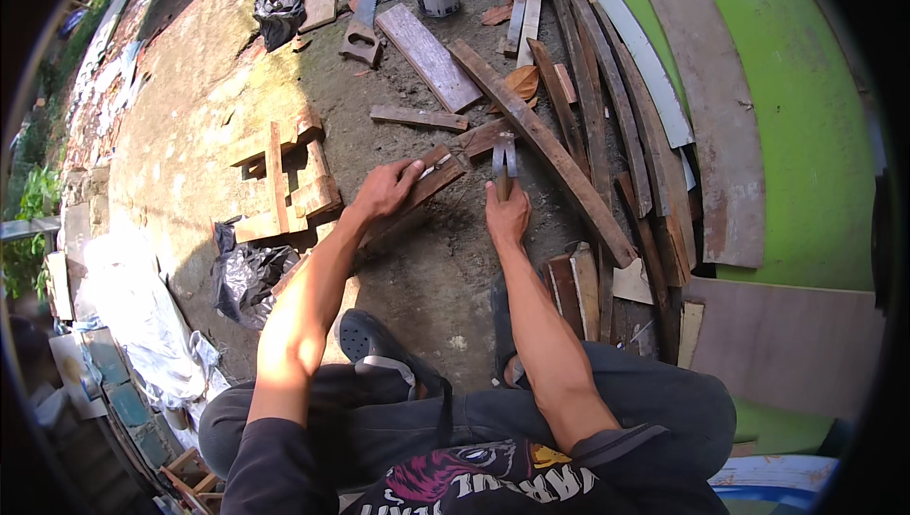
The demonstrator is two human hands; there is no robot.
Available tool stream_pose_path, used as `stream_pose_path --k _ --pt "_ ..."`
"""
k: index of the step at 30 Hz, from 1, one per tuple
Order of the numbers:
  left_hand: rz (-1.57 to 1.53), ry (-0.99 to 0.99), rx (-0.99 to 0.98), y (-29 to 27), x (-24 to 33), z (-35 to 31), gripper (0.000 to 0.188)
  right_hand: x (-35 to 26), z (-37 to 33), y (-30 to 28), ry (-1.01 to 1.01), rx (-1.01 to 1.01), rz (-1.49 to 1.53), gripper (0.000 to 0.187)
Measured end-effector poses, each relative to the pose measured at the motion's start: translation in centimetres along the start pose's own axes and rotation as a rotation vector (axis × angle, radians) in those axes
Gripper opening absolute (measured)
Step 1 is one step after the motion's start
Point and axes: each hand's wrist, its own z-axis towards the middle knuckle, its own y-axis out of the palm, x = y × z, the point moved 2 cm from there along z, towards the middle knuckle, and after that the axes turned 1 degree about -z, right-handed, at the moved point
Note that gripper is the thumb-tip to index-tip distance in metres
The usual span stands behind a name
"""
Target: The person sits on the ground and uses a hammer to repeatedly strike a piece of wood, splitting it into smaller pieces. The person repositions the wood and continues splitting it until it is broken down into smaller fragments.
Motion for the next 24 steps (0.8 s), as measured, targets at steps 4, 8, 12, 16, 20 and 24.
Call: stream_pose_path --k 4,8,12,16,20,24 --pt "-0.065 -0.044 0.001 -2.7 -0.7 -0.4 0.062 -2.0 6.3 1.4 -0.372 -0.024 -0.071 0.039" --pt "-0.190 -0.071 0.017 -6.2 -0.6 -0.4 0.072 -2.4 12.2 2.0 -0.508 -0.219 -0.302 0.045" --pt "-0.264 -0.086 0.118 -9.2 -3.2 -2.0 0.079 -3.4 12.2 2.8 -0.694 -0.459 -0.511 0.039" --pt "-0.297 -0.168 0.220 -10.7 -2.9 -2.9 0.082 -4.8 12.9 1.4 -0.764 -0.641 -0.703 0.036" --pt "-0.206 -0.237 0.316 -10.2 -5.3 -3.6 0.084 -5.5 11.4 1.4 -0.871 -0.482 -0.991 0.032" --pt "-0.207 -0.234 0.301 -8.6 -5.1 -4.2 0.084 -6.3 8.1 2.4 -0.688 -0.533 -0.781 0.032"
